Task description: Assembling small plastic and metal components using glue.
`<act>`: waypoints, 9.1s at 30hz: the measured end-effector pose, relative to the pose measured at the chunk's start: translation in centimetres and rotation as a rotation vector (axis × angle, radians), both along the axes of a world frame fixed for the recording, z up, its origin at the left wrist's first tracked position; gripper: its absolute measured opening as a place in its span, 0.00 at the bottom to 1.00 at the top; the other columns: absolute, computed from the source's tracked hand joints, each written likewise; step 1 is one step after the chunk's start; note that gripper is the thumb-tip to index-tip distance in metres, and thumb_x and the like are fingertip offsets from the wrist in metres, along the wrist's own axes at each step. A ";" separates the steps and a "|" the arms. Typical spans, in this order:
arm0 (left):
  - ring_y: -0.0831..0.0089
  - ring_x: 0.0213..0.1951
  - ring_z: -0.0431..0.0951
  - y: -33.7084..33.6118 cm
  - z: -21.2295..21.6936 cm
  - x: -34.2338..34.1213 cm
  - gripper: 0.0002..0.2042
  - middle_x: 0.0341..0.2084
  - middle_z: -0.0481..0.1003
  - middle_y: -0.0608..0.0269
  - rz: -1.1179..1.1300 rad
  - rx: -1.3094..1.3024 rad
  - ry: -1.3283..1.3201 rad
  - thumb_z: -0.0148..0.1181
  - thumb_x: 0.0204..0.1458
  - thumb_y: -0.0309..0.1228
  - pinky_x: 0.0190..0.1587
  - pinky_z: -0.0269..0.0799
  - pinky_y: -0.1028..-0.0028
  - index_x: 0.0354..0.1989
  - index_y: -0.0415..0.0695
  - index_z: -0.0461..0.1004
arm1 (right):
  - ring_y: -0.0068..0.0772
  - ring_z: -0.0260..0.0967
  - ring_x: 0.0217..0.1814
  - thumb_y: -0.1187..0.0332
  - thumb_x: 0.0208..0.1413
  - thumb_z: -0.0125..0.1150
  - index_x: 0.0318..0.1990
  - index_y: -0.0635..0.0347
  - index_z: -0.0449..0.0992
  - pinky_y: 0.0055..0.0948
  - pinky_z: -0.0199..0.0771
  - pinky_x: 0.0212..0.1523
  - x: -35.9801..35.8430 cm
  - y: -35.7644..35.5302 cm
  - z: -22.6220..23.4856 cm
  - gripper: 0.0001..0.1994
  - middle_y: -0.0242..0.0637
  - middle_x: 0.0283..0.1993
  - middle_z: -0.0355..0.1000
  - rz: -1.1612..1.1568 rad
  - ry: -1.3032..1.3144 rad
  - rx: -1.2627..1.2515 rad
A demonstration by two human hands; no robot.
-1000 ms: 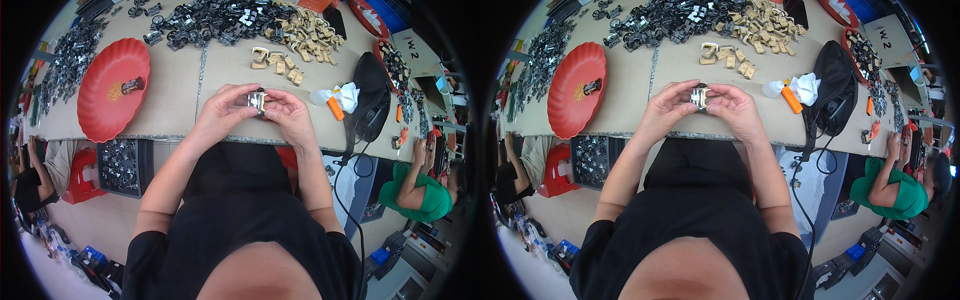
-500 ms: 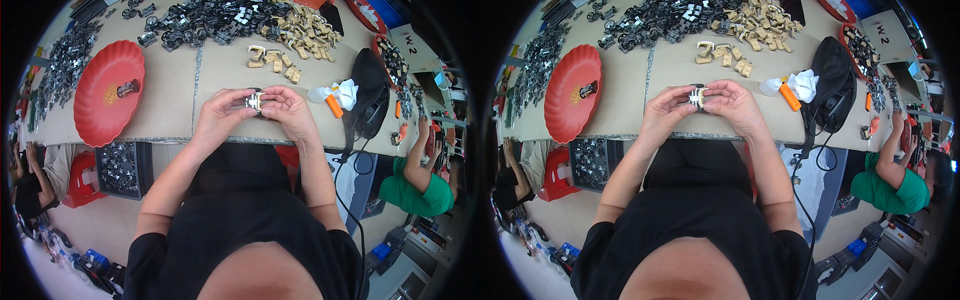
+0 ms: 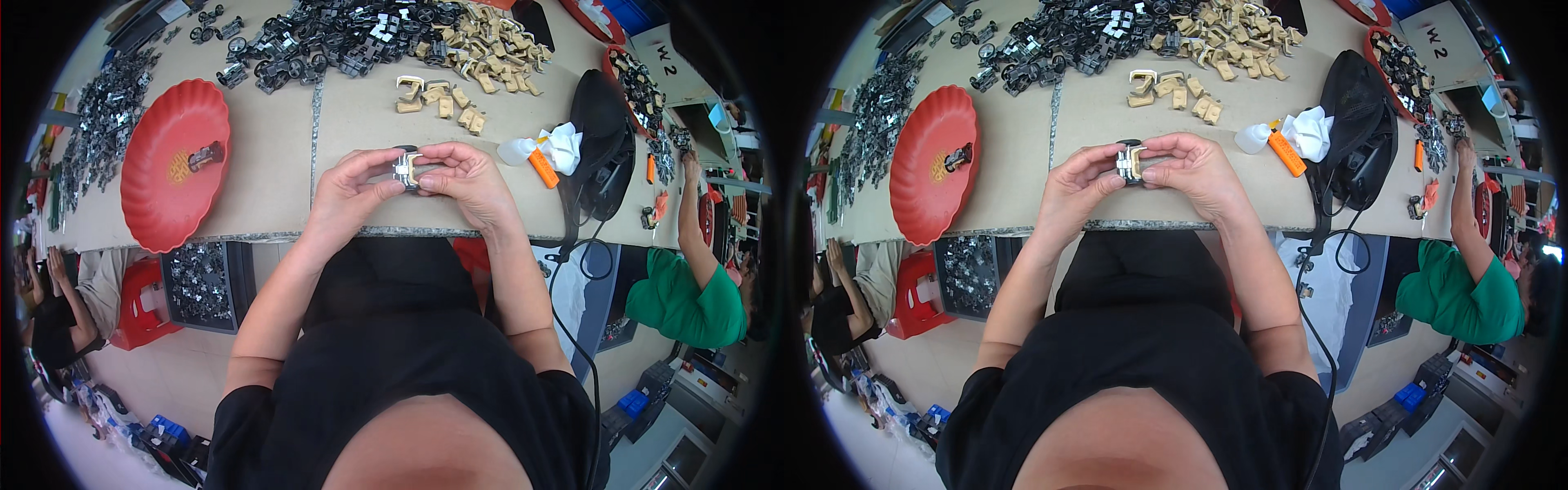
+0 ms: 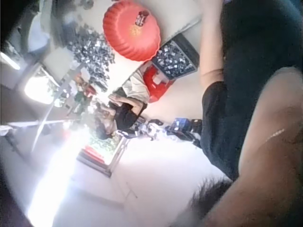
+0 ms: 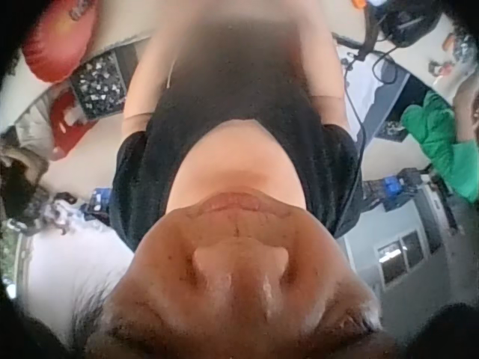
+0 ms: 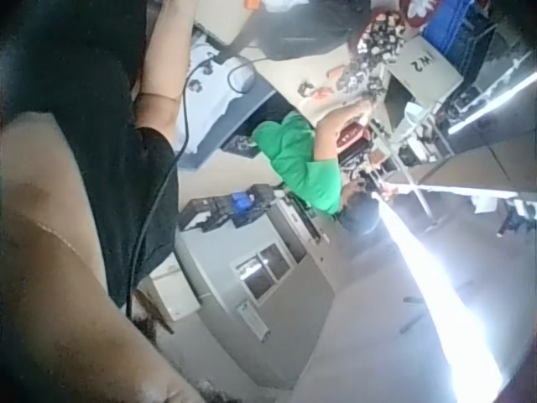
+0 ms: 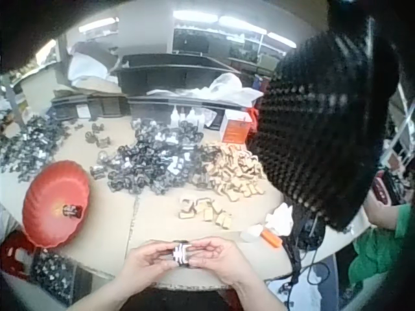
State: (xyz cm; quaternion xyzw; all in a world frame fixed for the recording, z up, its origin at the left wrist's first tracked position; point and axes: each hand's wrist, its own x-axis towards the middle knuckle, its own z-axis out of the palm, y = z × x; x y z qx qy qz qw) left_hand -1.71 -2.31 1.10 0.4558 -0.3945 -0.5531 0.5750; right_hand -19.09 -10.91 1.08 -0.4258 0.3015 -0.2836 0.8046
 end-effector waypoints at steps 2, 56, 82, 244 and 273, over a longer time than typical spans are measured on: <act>0.71 0.47 0.71 -0.1 0.2 0.0 0.17 0.41 0.69 0.61 -0.005 0.007 0.001 0.58 0.45 0.18 0.49 0.69 0.75 0.47 0.39 0.70 | 0.30 0.73 0.38 0.83 0.43 0.61 0.44 0.69 0.69 0.24 0.76 0.37 0.0 0.2 0.2 0.18 0.46 0.41 0.71 -0.011 0.000 0.015; 0.62 0.31 0.72 -3.2 3.5 3.8 0.09 0.24 0.71 0.61 -0.441 -0.461 -1.074 0.60 0.35 0.27 0.31 0.68 0.69 0.27 0.42 0.70 | 0.21 0.62 0.44 0.81 0.43 0.62 0.39 0.67 0.70 0.21 0.63 0.44 0.6 2.0 -0.4 0.13 0.35 0.42 0.66 0.140 0.122 -0.496; 0.68 0.33 0.73 -1.7 2.4 3.6 0.12 0.33 0.70 0.61 -0.118 -1.017 -1.506 0.58 0.34 0.26 0.30 0.72 0.72 0.31 0.42 0.69 | 0.21 0.67 0.36 0.80 0.47 0.57 0.49 0.68 0.64 0.21 0.69 0.38 1.0 1.6 1.3 0.19 0.36 0.38 0.68 0.041 0.168 -0.193; 0.75 0.37 0.73 4.0 5.3 11.5 0.14 0.39 0.72 0.57 1.002 -0.391 -0.696 0.53 0.52 0.26 0.38 0.70 0.78 0.46 0.36 0.65 | 0.21 0.66 0.26 0.68 0.58 0.46 0.46 0.66 0.64 0.18 0.67 0.25 1.3 2.9 -0.6 0.12 0.36 0.27 0.69 -0.101 0.070 -0.317; 0.66 0.34 0.72 -7.5 0.8 2.6 0.06 0.32 0.71 0.59 0.113 -0.442 -1.341 0.60 0.44 0.28 0.40 0.68 0.71 0.29 0.41 0.72 | 0.33 0.66 0.44 0.72 0.48 0.61 0.45 0.68 0.65 0.31 0.64 0.47 -5.8 -1.5 -1.9 0.18 0.41 0.41 0.68 -0.701 0.710 -0.957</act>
